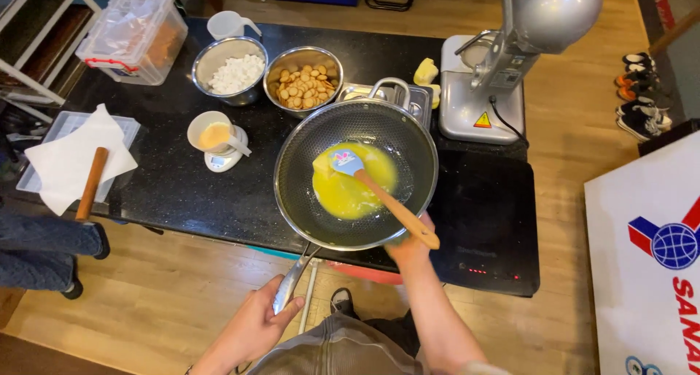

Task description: Melting butter in a pan on an induction stove and then adding and stirring marshmallows until they are fully melted.

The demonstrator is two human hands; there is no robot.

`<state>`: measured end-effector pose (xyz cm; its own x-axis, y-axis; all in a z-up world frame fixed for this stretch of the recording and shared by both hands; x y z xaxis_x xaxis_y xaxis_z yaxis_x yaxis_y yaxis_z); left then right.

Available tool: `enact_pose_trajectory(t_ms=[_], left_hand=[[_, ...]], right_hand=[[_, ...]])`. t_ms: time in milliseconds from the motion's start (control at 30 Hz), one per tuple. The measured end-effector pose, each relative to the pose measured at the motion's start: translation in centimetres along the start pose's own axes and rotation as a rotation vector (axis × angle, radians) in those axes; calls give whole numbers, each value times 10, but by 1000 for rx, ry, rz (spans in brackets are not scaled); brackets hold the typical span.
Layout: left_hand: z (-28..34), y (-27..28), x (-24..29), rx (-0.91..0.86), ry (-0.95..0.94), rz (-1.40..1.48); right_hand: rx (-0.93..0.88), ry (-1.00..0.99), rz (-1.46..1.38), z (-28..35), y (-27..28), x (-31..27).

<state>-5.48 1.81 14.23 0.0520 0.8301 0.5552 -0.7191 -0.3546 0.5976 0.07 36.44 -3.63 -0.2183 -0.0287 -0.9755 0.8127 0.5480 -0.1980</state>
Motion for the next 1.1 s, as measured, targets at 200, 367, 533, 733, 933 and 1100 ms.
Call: enact_pose_trajectory(t_ms=[200,367,533,733,933,1100], left_hand=[[5,-6,-18,-23,-105,103],[16,6,-16,12,-125,106],[3,2,-39,34,-125,40],[-11,-3,-36,81,-101,-31],[-22,-21,-22,-5,-91,-56],[-31,-30,-22,-6,-107,-66]], right_hand=[[-379,177,547,-107,-126,131],[-749,346,1103,-164,-207,325],[-674,-240,464,-148,-184,329],[-420,-762,-279,-51,-136,86],[-108,-1078,-928,31,-10,-42],[518,-804,-391,-1,155,-1]])
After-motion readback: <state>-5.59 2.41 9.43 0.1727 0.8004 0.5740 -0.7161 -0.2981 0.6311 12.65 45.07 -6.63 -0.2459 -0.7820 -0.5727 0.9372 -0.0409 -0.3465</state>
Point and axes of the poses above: each hand's wrist, its own z-axis away from the middle knuckle, its own y-axis out of the back of the hand, x = y × z, the point moved 3 cm from there along -z, towards the middle knuckle, and after that the axes turned 4 degrees about x, right-handed, at the moved point
